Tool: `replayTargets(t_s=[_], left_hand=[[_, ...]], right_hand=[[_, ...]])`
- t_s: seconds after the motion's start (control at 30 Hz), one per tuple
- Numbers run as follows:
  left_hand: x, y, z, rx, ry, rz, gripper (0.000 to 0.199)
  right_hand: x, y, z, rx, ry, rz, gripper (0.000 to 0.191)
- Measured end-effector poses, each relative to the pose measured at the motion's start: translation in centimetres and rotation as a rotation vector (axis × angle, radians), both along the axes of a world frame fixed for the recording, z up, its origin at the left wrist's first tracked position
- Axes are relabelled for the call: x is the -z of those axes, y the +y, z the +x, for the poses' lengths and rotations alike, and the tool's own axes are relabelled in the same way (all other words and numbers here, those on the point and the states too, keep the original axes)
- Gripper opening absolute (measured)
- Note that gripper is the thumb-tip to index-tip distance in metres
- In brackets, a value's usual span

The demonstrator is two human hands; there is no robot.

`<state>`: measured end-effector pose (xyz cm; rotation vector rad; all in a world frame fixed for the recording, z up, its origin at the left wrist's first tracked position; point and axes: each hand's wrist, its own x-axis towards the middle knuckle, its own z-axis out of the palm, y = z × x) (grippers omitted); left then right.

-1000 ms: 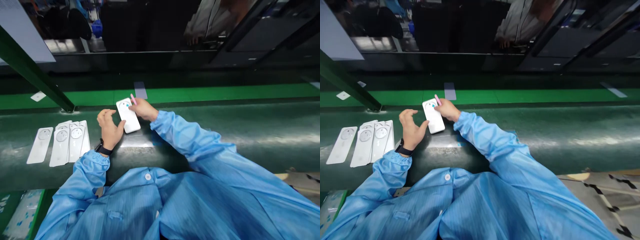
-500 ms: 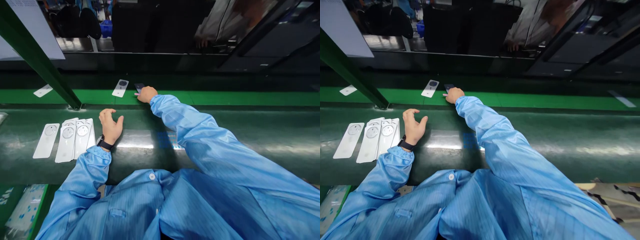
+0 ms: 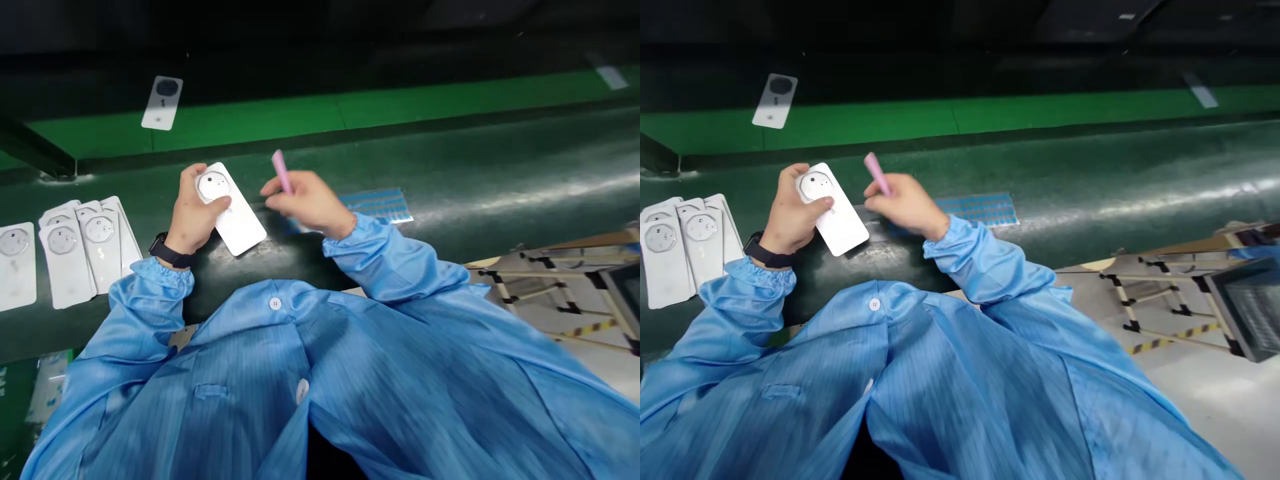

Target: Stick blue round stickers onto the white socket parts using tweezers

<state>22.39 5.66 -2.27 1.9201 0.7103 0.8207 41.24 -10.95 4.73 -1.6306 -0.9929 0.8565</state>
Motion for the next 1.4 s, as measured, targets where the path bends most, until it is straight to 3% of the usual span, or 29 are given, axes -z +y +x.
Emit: replayTargets(t_s=[0.07,0.13,0.3,0.43,0.67,1.2,1.4], left_hand=[[-1.3,-1.3,-0.2,0.056,0.107,-0.023,0.083],[-2.7,-2.8,-0.1,0.123,0.252,-0.019,0.085],[-4.6,-5.6,0.9,0.244,0.521,0.149,0.074],[-3.8,-5.8,0.8,0.274,0.581,0.293,0.063],[-2.4,-5.7,-0.4,0.349,0.587,0.376,0.047],[-2.6,-6.1,-0.1,0.355,0.549,0.308,0.058],[-2.7,-6.1,0.1,0.363,0.57,0.292,0.053]], right_hand=[[0.5,-0.2,2.2,0.172,0.117,0.084,0.018],[1.1,0.0,4.3,0.229,0.142,0.128,0.031],[2.5,0.3,5.5,0.091,0.119,-0.019,0.038],[2.9,0.2,4.6,0.063,0.161,-0.086,0.029],[2.7,0.0,4.6,0.11,0.139,-0.181,0.024],[2.5,-0.2,4.5,0.135,0.149,-0.177,0.028],[1.7,-0.3,1.8,0.081,0.164,-0.124,0.032]])
